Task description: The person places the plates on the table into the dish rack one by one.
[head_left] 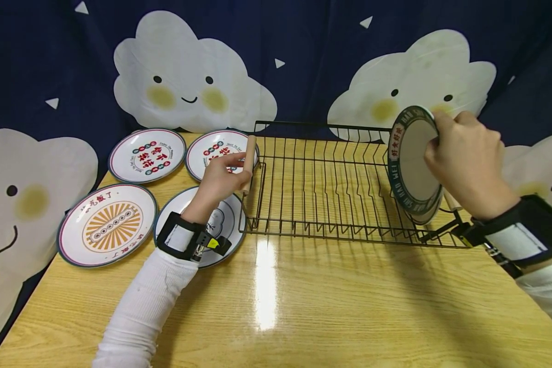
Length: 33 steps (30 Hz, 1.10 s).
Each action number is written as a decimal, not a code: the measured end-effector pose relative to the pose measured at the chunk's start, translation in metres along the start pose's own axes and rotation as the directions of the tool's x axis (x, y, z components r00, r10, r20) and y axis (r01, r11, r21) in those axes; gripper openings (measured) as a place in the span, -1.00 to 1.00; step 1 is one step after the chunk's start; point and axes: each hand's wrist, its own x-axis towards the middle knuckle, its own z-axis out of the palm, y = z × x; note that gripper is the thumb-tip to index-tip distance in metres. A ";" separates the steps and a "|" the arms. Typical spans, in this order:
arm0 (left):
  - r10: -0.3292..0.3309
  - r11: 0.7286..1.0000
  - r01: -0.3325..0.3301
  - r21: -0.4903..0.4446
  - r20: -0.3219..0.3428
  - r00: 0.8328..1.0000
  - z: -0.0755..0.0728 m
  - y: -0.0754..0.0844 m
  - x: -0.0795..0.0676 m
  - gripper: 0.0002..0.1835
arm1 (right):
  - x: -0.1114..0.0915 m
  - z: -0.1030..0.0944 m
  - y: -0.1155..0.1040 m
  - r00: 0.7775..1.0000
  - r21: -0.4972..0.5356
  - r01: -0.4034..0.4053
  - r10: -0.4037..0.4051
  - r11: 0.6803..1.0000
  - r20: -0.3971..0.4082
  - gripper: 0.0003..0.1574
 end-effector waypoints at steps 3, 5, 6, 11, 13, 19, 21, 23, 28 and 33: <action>0.001 1.000 -0.001 0.016 -0.005 1.000 0.000 0.000 0.000 -0.45 | 0.000 0.002 0.002 1.000 -0.002 -0.010 0.010 1.000 0.012 -0.67; 0.004 1.000 -0.004 0.023 -0.007 1.000 0.000 0.001 0.000 -0.45 | -0.001 0.003 0.002 1.000 -0.006 -0.014 0.014 1.000 0.021 -0.66; 0.005 1.000 -0.005 0.021 -0.007 1.000 0.000 0.001 0.000 -0.45 | -0.001 0.004 0.003 1.000 -0.007 -0.016 0.016 1.000 0.025 -0.66; 0.000 1.000 0.000 -0.016 0.004 1.000 0.001 -0.001 0.001 -0.45 | -0.002 0.007 0.004 0.999 -0.012 -0.017 0.017 1.000 0.036 -0.65; -0.001 1.000 0.002 -0.028 0.008 1.000 0.001 -0.001 0.001 -0.45 | -0.003 0.008 0.004 0.999 -0.013 -0.019 0.019 1.000 0.042 -0.64; -0.002 1.000 0.002 -0.029 0.012 1.000 0.000 -0.001 0.001 -0.45 | -0.003 0.011 0.006 0.998 -0.018 -0.026 0.027 1.000 0.058 -0.65; -0.002 1.000 0.003 -0.027 0.012 1.000 0.000 -0.001 0.001 -0.45 | -0.003 0.012 0.006 0.998 -0.020 -0.024 0.026 0.999 0.057 -0.68; -0.002 1.000 0.002 -0.024 0.010 1.000 0.000 0.000 0.001 -0.45 | -0.004 0.014 0.007 0.998 -0.019 -0.025 0.026 1.000 0.056 -0.70; 0.004 1.000 -0.004 -0.011 0.004 1.000 0.001 0.000 0.000 -0.45 | -0.005 0.016 0.009 0.998 -0.010 -0.025 0.025 1.000 0.054 -0.75; 0.007 1.000 -0.007 -0.010 0.003 1.000 0.001 0.000 0.001 -0.45 | -0.006 0.020 0.011 1.000 -0.006 -0.012 0.012 1.000 0.024 -0.79</action>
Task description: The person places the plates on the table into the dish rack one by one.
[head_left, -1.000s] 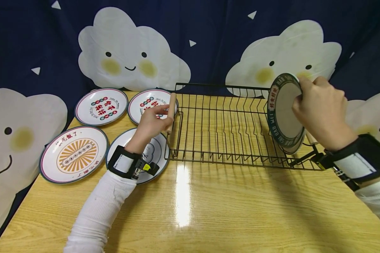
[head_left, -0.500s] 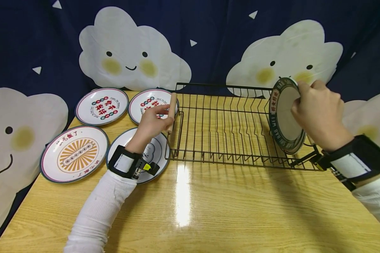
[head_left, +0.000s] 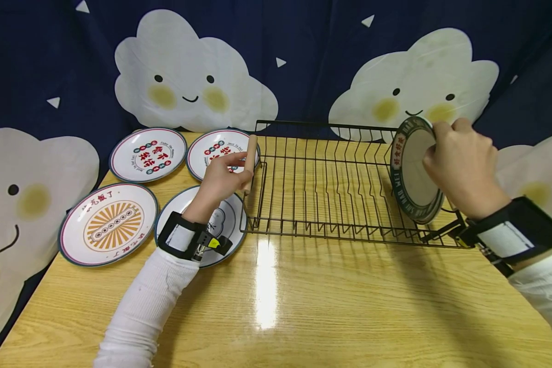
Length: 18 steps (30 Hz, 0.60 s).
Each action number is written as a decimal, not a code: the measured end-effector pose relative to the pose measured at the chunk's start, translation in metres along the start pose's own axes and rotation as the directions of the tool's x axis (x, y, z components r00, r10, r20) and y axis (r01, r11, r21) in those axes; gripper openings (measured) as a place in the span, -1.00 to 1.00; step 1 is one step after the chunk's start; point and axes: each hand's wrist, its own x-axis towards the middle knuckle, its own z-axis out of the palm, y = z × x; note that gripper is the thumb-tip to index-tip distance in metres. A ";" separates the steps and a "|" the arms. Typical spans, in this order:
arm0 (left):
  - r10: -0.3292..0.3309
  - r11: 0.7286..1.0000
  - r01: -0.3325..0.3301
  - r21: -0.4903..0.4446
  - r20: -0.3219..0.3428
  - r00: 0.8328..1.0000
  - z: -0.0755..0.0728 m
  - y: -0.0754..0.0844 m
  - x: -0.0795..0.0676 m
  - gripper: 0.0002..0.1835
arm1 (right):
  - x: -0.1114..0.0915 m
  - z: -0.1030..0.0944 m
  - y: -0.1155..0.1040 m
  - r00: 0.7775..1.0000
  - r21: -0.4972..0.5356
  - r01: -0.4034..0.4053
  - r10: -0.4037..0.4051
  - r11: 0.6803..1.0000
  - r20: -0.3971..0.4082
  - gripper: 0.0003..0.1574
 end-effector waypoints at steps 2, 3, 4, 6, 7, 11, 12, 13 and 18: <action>-0.002 1.000 0.002 -0.006 0.002 1.000 0.000 0.000 0.000 -0.45 | -0.001 0.002 0.001 1.000 -0.002 0.006 -0.006 1.000 -0.018 -0.78; -0.003 1.000 0.003 -0.009 0.002 1.000 0.000 0.000 0.000 -0.45 | -0.001 0.002 0.001 1.000 -0.002 0.008 -0.008 1.000 -0.026 -0.77; -0.005 1.000 0.005 -0.013 0.003 1.000 0.000 0.001 0.000 -0.45 | -0.001 0.003 0.001 0.999 -0.004 0.014 -0.014 1.000 -0.039 -0.78; -0.006 1.000 0.007 -0.020 0.004 1.000 -0.001 0.001 0.000 -0.45 | -0.001 0.005 0.002 0.998 -0.005 0.021 -0.021 1.000 -0.060 -0.80; -0.007 1.000 0.007 -0.022 0.004 1.000 -0.001 0.001 -0.001 -0.45 | -0.001 0.006 0.003 0.997 -0.006 0.024 -0.025 1.000 -0.069 -0.82; -0.009 1.000 0.009 -0.021 0.001 1.000 -0.001 0.001 -0.001 -0.46 | -0.001 0.009 0.004 0.996 -0.001 0.028 -0.028 1.000 -0.086 -0.82; -0.008 1.000 0.008 -0.020 0.000 1.000 -0.001 0.001 -0.001 -0.46 | -0.001 0.010 0.005 0.996 -0.001 0.029 -0.029 1.000 -0.088 -0.82; -0.009 1.000 0.009 -0.019 -0.001 1.000 0.000 0.001 -0.001 -0.46 | -0.002 0.010 0.005 0.996 -0.001 0.027 -0.027 1.000 -0.089 -0.82; -0.006 1.000 0.006 -0.018 -0.005 1.000 0.001 0.000 0.000 -0.45 | -0.003 0.013 0.005 0.994 -0.004 0.033 -0.034 0.999 -0.105 -0.89</action>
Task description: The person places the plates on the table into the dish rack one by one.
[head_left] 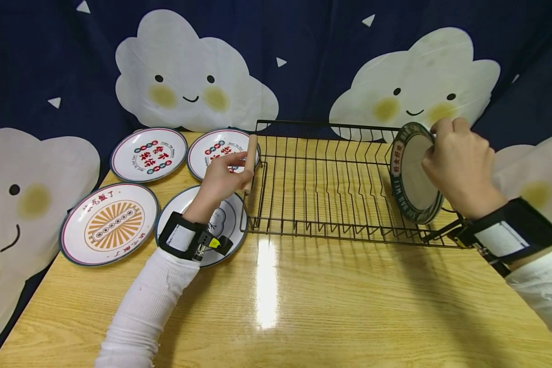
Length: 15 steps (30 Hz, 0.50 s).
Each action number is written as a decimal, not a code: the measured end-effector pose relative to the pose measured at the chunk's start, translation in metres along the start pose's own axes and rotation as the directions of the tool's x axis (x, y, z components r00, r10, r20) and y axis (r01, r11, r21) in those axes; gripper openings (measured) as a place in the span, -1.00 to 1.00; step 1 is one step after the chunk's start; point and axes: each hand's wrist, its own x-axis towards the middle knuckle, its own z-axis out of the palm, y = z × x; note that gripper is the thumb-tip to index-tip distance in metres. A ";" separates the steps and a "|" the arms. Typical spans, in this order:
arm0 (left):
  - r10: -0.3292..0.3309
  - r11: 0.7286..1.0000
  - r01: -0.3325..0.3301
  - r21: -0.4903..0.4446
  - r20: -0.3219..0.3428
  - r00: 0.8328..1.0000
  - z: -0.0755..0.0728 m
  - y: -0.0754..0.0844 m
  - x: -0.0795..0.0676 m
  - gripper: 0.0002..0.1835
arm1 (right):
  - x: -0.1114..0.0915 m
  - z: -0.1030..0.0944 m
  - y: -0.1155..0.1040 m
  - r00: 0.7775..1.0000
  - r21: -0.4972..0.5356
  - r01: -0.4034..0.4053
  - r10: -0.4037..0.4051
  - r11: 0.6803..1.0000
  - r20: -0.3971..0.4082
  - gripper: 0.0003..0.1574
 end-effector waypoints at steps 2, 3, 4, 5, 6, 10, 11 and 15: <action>0.001 1.000 -0.001 -0.001 0.000 1.000 0.000 0.000 0.000 -0.45 | 0.000 0.001 0.000 1.000 -0.002 0.006 -0.006 1.000 -0.008 -0.90; 0.001 1.000 -0.001 -0.003 0.000 1.000 0.000 0.000 0.000 -0.45 | 0.000 0.001 -0.001 1.000 -0.003 0.011 -0.011 1.000 -0.012 -0.90; 0.001 1.000 -0.001 -0.005 0.001 1.000 0.000 0.000 0.000 -0.45 | 0.000 0.001 -0.001 1.000 -0.003 0.013 -0.013 1.000 -0.013 -0.89; 0.001 1.000 -0.001 -0.008 0.001 1.000 0.000 -0.001 0.000 -0.45 | 0.000 0.001 -0.001 1.000 -0.002 0.015 -0.015 1.000 -0.013 -0.88; 0.000 1.000 0.000 -0.012 0.001 1.000 0.000 -0.001 0.000 -0.45 | 0.000 0.002 -0.001 1.000 -0.002 0.016 -0.016 1.000 -0.013 -0.88; 0.000 1.000 0.000 -0.021 0.004 1.000 0.000 0.000 0.000 -0.45 | 0.000 0.003 -0.001 1.000 -0.002 0.015 -0.015 1.000 -0.011 -0.86; 0.000 1.000 0.000 -0.021 0.004 1.000 0.000 0.000 0.000 -0.45 | 0.000 0.003 -0.001 1.000 -0.002 0.014 -0.014 1.000 -0.010 -0.86; -0.001 1.000 0.001 -0.020 0.007 1.000 -0.001 0.001 -0.001 -0.45 | 0.000 0.005 0.000 1.000 -0.003 0.009 -0.009 1.000 -0.002 -0.86</action>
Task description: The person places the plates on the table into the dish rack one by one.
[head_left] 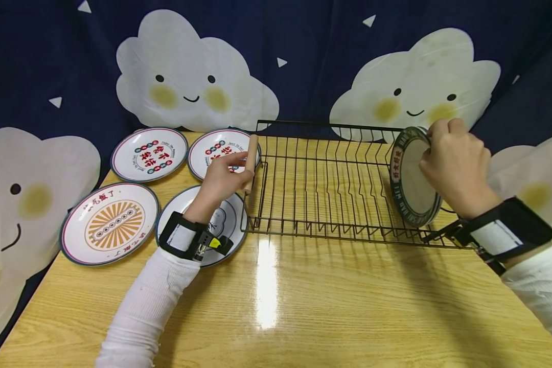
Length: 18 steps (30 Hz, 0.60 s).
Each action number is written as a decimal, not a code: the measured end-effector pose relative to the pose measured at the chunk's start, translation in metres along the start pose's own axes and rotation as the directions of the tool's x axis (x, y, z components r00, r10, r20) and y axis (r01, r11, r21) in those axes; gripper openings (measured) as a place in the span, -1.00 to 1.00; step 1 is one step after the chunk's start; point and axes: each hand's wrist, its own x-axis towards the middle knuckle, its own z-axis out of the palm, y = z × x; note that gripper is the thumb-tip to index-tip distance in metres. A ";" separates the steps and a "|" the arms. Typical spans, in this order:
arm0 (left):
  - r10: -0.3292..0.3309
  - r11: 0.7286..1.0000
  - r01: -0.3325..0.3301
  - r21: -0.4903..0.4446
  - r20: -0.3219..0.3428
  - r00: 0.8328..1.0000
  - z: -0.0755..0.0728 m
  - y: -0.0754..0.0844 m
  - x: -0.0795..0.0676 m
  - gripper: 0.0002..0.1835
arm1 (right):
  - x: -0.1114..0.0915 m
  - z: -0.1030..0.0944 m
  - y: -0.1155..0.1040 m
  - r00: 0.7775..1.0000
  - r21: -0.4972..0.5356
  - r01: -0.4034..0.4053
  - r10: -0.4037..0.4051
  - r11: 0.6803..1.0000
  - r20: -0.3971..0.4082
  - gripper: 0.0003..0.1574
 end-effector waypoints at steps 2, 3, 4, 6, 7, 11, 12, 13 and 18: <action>0.000 1.000 0.000 -0.001 0.000 1.000 0.000 0.000 0.000 -0.45 | 0.000 0.001 0.000 1.000 -0.004 0.004 -0.004 1.000 0.000 -0.87; -0.001 1.000 0.001 -0.001 -0.001 1.000 0.000 0.000 0.000 -0.45 | 0.000 0.001 0.000 1.000 -0.007 0.006 -0.006 1.000 0.001 -0.88; -0.002 1.000 0.002 0.000 -0.002 1.000 0.000 0.000 0.000 -0.45 | 0.000 0.002 0.000 1.000 -0.011 0.008 -0.008 1.000 0.001 -0.88; -0.001 1.000 0.001 0.001 -0.001 1.000 0.000 0.000 0.000 -0.45 | -0.001 0.002 0.001 1.000 -0.017 0.013 -0.013 1.000 0.000 -0.88; -0.001 1.000 0.001 0.003 -0.001 1.000 0.000 0.000 0.000 -0.45 | -0.001 0.002 0.000 1.000 -0.020 0.017 -0.017 1.000 0.000 -0.88; 0.001 1.000 -0.001 0.004 0.000 1.000 0.000 0.000 0.000 -0.45 | 0.000 0.003 -0.001 1.000 -0.029 0.014 -0.013 0.999 0.016 -0.89; 0.002 1.000 -0.002 0.003 0.000 1.000 0.000 0.000 0.000 -0.45 | 0.000 0.003 -0.001 1.000 -0.030 0.009 -0.008 0.999 0.026 -0.91; 0.002 1.000 -0.002 0.001 0.000 1.000 0.000 0.000 0.000 -0.45 | 0.001 0.002 -0.002 0.999 -0.033 0.006 -0.004 0.999 0.034 -0.92; 0.002 1.000 -0.002 0.008 0.000 1.000 0.000 -0.001 0.001 -0.45 | 0.000 0.004 -0.003 0.998 -0.046 -0.001 0.004 0.999 0.057 -0.93</action>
